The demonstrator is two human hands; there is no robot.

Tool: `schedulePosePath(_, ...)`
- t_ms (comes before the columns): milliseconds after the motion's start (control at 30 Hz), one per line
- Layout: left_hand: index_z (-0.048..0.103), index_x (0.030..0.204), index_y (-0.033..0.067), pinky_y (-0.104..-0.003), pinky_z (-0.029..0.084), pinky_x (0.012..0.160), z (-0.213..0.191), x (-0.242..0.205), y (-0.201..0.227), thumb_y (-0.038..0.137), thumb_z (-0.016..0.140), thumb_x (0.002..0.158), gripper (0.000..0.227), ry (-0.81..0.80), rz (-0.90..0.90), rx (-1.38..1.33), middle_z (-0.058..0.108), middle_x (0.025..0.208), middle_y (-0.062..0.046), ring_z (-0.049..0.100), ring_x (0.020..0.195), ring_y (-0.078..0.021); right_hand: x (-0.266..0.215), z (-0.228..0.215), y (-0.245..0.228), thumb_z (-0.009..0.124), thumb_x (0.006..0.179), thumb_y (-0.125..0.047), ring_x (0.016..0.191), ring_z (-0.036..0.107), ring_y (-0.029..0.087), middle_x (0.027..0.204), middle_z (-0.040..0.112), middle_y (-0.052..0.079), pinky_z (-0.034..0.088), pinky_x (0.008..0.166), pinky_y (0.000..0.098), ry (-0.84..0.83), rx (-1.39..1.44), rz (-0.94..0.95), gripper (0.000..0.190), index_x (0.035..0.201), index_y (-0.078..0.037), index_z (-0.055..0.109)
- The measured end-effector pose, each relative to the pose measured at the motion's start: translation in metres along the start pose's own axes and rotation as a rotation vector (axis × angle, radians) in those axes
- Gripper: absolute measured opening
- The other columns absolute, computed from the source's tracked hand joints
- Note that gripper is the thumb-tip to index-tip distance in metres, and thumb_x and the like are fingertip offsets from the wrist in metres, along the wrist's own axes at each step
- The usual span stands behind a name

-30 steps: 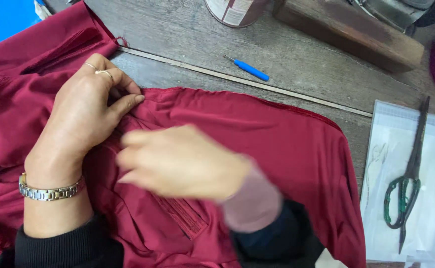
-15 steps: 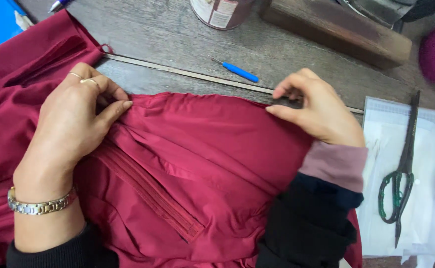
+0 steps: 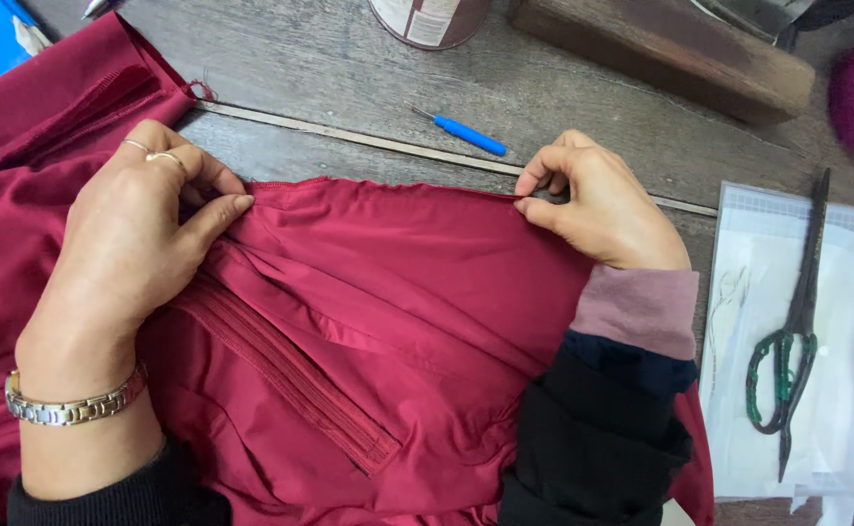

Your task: Folding and aligning the edge of a red garment on a work table

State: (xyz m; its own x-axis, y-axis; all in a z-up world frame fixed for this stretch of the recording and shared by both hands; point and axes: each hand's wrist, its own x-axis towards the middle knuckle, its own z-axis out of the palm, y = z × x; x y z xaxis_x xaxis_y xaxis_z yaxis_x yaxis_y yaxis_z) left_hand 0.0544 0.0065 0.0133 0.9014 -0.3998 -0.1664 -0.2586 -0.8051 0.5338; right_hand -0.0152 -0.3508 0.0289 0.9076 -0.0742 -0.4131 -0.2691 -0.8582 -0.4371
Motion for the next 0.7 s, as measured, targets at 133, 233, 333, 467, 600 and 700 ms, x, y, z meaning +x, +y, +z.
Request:
schedulePosePath(133,0.069,0.089,0.0146,-0.038,0.045,0.067,0.002,0.001,-0.003,0.018,0.073,0.088,0.005,0.009,0.022,0.001,0.054,0.096,-0.004,0.056,0.077,-0.0206,0.000,-0.001,0.000,0.071,0.078,-0.016,0.083,0.054,0.014,0.090,0.051,0.001,0.041,0.077,0.0283,-0.007,0.003,0.005,0.011,0.087,-0.021,0.068)
schedulePosePath(233,0.068,0.089,0.0145,-0.038,0.045,0.069,0.001,0.000,-0.001,0.019,0.073,0.088,0.007,0.008,0.020,-0.002,0.054,0.096,-0.004,0.056,0.077,-0.0214,0.001,0.000,0.003,0.070,0.078,-0.016,0.082,0.055,0.015,0.090,0.051,0.002,0.041,0.077,0.0289,0.002,-0.012,-0.032,0.010,0.088,-0.020,0.068)
schedulePosePath(333,0.069,0.089,0.0146,-0.039,0.046,0.071,-0.002,0.000,0.002,0.019,0.072,0.088,0.005,-0.006,0.003,-0.003,0.055,0.098,-0.004,0.058,0.080,-0.0215,-0.002,-0.003,-0.006,0.070,0.079,-0.017,0.083,0.054,0.014,0.091,0.051,0.000,0.041,0.078,0.0286,-0.010,0.000,0.033,0.009,0.087,-0.020,0.068)
schedulePosePath(467,0.068,0.089,0.0145,-0.038,0.046,0.070,-0.002,0.000,0.001,0.018,0.072,0.088,0.005,-0.008,0.001,-0.008,0.055,0.098,-0.003,0.058,0.080,-0.0211,-0.001,-0.002,-0.003,0.071,0.079,-0.017,0.083,0.054,0.014,0.090,0.051,0.000,0.041,0.077,0.0285,-0.008,0.002,0.016,0.008,0.087,-0.020,0.068)
schedulePosePath(600,0.069,0.089,0.0148,-0.038,0.045,0.070,-0.001,0.001,0.000,0.017,0.072,0.087,0.004,0.001,0.030,-0.008,0.055,0.098,-0.005,0.058,0.079,-0.0225,0.001,0.000,0.003,0.071,0.079,-0.017,0.081,0.054,0.014,0.089,0.051,0.001,0.041,0.075,0.0279,0.002,0.005,-0.022,0.009,0.087,-0.019,0.068)
schedulePosePath(700,0.068,0.089,0.0138,-0.039,0.046,0.071,-0.003,0.000,0.003,0.016,0.071,0.087,0.004,-0.010,0.020,-0.006,0.054,0.097,-0.005,0.058,0.081,-0.0227,-0.002,-0.003,-0.003,0.071,0.080,-0.017,0.080,0.055,0.014,0.089,0.052,0.001,0.041,0.075,0.0274,-0.006,0.011,-0.007,0.008,0.087,-0.018,0.068)
